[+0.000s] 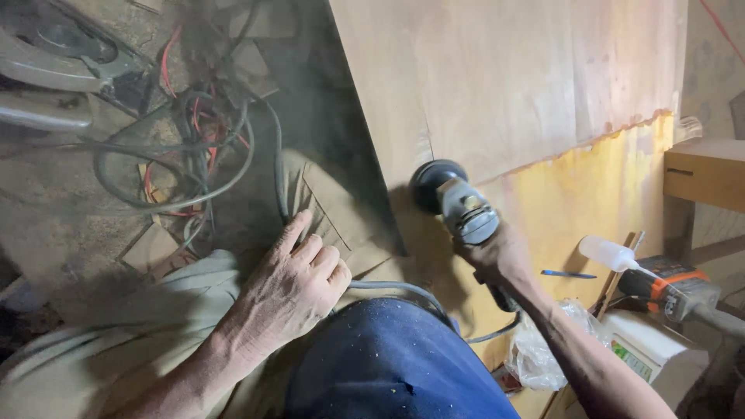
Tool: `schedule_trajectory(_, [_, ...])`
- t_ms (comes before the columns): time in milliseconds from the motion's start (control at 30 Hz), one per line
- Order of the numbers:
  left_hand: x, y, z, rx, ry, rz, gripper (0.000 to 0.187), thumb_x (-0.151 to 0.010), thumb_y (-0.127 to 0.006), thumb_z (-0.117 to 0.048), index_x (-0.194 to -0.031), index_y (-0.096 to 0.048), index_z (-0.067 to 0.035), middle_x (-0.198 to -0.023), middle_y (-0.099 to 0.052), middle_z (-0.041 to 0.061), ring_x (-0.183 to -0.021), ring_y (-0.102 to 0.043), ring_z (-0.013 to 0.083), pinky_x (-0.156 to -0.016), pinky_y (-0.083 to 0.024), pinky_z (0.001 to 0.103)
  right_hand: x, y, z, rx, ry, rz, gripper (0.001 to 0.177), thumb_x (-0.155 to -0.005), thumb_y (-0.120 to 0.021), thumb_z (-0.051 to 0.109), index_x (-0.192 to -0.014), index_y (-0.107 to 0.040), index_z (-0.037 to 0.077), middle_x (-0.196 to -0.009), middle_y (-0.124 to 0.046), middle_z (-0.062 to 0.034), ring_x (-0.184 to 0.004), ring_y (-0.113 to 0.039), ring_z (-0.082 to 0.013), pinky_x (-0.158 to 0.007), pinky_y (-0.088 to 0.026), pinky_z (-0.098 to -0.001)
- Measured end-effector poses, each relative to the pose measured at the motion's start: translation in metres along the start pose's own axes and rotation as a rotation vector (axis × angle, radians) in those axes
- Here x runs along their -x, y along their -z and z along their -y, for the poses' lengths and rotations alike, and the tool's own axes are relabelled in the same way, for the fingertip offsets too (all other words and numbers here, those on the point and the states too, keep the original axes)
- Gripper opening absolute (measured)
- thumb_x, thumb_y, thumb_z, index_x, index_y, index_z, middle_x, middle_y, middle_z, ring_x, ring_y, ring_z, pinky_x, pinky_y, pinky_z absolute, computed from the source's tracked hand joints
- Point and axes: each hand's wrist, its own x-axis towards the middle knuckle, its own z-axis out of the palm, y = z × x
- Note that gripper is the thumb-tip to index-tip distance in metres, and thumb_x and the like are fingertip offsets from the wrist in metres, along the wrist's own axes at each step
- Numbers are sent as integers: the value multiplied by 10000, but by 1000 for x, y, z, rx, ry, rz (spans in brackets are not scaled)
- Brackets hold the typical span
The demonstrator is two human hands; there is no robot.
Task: Sanding a wooden panel with an angle grinder and applying wood filler to the surface.
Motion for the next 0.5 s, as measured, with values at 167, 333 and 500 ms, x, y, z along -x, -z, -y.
schedule_trajectory(167, [-8,-9,-1,12,-37,38,136,-853,-538,-31,-760,-602,-107,-697,-517,64,-692,-529,285,-1092,-470,584,-6,15,1,-49,-82,-35,480,-766,-753,376,-1154,-621,126,-901,-746,-109,-741,-712,-289,-623,-545,-423])
schedule_trajectory(333, [-11,-10,1,34,-46,45,114,-829,-552,-23,-779,-617,-102,-716,-544,66,-700,-528,281,-1070,-476,596,-13,24,10,-76,-116,-34,446,-770,-746,331,-1134,-628,102,-853,-736,-122,-659,-701,-296,-553,-538,-418])
schedule_trajectory(500, [-12,-11,3,51,-39,61,142,-857,-552,-46,-742,-592,-120,-693,-528,62,-675,-526,279,-1087,-467,601,-19,30,23,-107,-181,-44,402,-775,-737,272,-1108,-637,71,-789,-724,-139,-549,-686,-305,-460,-528,-411])
